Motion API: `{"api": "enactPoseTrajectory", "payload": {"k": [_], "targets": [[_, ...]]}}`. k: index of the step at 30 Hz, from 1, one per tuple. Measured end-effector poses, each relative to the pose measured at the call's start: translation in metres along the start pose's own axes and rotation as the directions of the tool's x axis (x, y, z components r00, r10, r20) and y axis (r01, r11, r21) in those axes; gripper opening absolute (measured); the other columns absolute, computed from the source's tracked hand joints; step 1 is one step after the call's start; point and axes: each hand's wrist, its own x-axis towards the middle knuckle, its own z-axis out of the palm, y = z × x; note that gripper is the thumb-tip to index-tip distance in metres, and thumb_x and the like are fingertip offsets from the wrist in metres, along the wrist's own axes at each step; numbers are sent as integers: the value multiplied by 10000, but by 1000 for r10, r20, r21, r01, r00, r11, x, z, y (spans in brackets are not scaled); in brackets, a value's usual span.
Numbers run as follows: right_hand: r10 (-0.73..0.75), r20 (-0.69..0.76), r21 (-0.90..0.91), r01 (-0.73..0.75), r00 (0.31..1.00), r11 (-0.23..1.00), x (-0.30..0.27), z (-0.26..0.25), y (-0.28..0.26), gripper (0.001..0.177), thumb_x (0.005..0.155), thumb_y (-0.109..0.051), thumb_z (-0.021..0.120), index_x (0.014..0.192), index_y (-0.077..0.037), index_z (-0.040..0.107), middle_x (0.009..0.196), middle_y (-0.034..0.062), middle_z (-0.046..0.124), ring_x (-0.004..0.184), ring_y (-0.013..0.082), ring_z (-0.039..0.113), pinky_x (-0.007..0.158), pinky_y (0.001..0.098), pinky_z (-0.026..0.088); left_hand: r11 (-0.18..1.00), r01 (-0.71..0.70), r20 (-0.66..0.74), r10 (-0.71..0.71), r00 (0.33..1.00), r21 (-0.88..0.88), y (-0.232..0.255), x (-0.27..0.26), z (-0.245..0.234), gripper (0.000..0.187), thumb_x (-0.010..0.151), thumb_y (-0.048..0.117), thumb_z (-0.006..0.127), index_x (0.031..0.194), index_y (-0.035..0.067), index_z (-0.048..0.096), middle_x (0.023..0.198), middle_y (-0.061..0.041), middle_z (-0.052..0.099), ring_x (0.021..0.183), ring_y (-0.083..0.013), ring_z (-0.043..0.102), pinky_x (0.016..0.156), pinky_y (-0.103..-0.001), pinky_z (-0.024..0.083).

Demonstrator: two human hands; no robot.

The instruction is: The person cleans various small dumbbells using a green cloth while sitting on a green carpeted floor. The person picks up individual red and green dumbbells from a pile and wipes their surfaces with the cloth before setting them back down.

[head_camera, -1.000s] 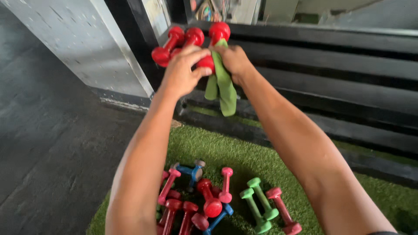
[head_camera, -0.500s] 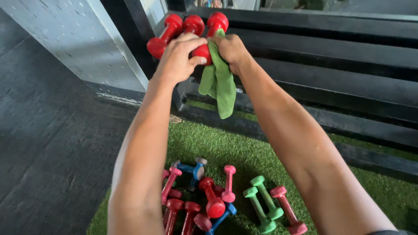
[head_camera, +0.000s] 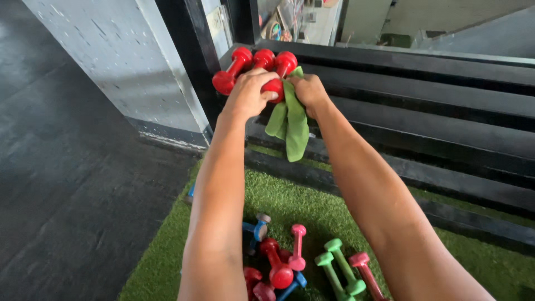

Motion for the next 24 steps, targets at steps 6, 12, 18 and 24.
{"api": "enactPoseTrajectory", "payload": {"k": [6,12,18,24], "targets": [[-1,-97,82,9,995,997,-42,-21,20,124,861,-99,571,827,-42,675,725,65,648,618,185,611,558,364,511,998,65,42,-65,997,-7,-1,-2,0,382,862,81,785,1233,80,693,1156,-100,676,1041,-371,624,939,-508,454],[44,21,-160,-40,999,986,-212,-86,43,267,818,-323,638,921,-109,760,853,20,752,727,140,652,714,291,484,997,75,57,-74,996,-31,-6,-2,3,368,878,-5,732,1233,74,675,1246,-107,639,1109,-425,613,944,-551,456],[530,-43,331,-488,847,808,-353,-196,177,295,870,-130,691,1067,88,728,901,220,740,777,353,687,717,443,515,997,56,-146,-48,988,58,1,-36,4,779,868,143,802,1530,131,392,1434,-182,479,1315,-466,451,1092,-556,377],[573,-10,950,-170,819,261,-466,-274,239,396,1012,-479,670,1216,-151,758,1106,52,791,959,221,761,855,341,647,978,45,-202,-87,976,-205,106,-257,34,216,1063,91,619,1268,28,604,1102,-165,602,976,-327,664,883,-420,514]]}}
